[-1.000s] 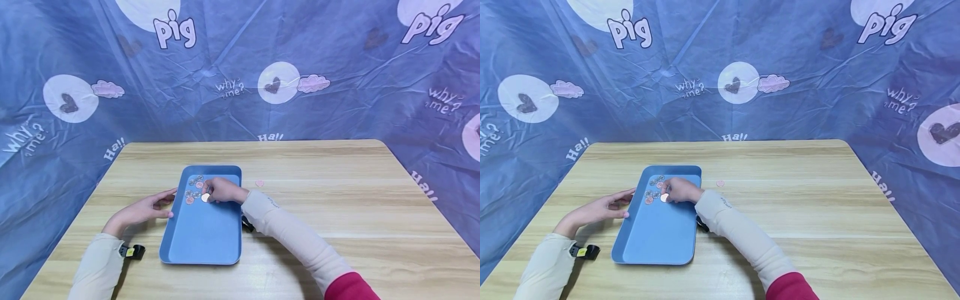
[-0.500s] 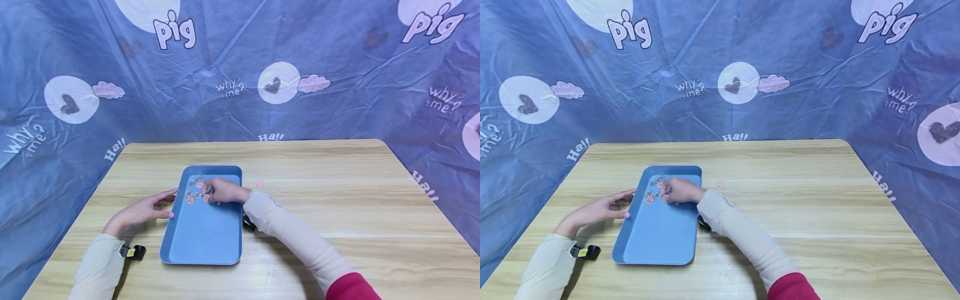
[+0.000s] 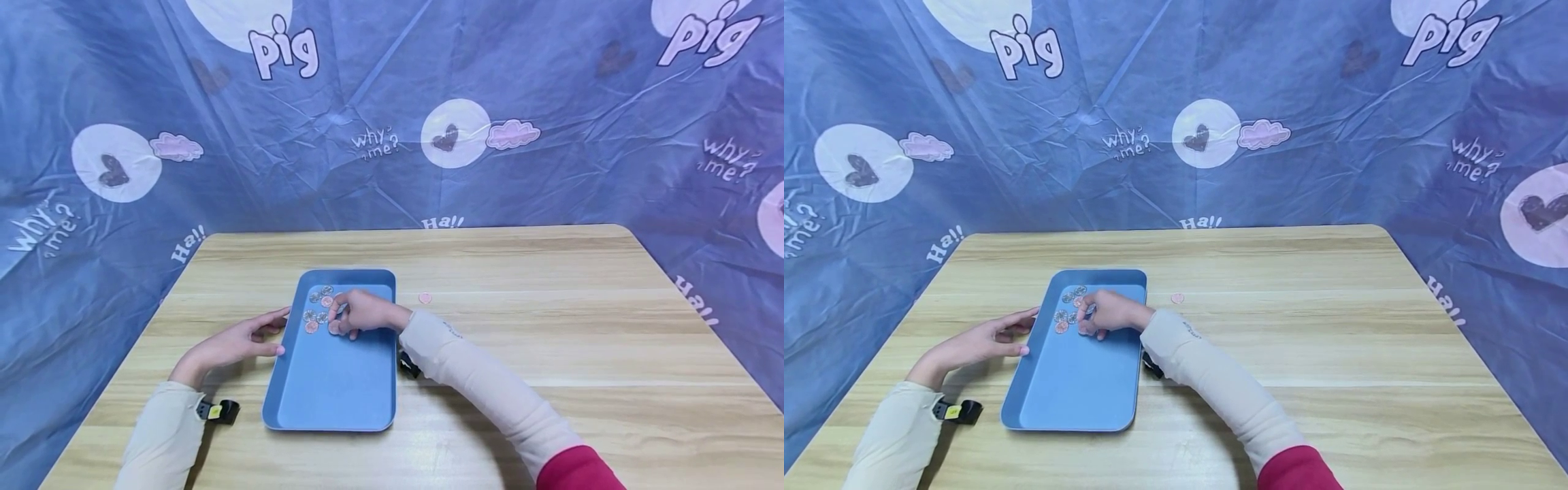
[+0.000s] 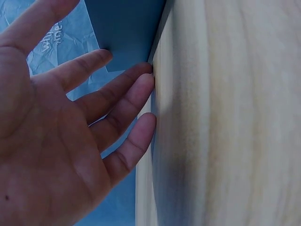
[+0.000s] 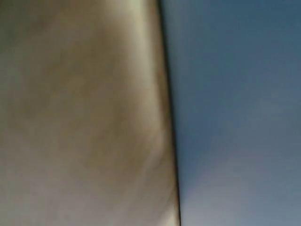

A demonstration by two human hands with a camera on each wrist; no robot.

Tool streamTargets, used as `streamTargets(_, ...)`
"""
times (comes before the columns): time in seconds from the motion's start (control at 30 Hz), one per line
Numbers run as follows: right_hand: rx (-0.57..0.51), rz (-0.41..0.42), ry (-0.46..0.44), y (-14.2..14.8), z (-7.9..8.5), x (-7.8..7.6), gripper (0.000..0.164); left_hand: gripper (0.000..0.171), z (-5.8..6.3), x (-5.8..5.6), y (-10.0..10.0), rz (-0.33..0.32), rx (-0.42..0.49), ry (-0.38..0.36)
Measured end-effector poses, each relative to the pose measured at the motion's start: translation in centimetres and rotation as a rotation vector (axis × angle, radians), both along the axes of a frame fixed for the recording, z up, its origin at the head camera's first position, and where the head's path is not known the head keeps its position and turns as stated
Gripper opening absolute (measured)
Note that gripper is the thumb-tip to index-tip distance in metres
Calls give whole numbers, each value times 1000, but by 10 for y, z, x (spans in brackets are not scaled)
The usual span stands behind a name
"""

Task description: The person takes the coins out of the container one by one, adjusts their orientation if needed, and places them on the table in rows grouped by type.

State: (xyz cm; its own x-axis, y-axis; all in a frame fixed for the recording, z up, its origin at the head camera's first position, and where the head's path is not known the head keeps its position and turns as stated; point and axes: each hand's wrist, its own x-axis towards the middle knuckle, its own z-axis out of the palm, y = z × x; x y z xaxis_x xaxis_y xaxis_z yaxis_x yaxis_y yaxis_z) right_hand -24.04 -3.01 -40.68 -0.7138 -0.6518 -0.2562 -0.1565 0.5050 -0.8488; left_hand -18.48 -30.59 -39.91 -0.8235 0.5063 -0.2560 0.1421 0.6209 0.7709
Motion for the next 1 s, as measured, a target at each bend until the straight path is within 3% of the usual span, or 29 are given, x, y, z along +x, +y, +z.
streamTargets(0.53, -89, -41, -68, 12, 23, 8, 21, 82, 0, 0, -1, -3, -11, 2)
streamTargets(1.0, -183, -36, -114, 41, 44, 2, 27, 81, 0, 0, -1, -6, -9, 10)
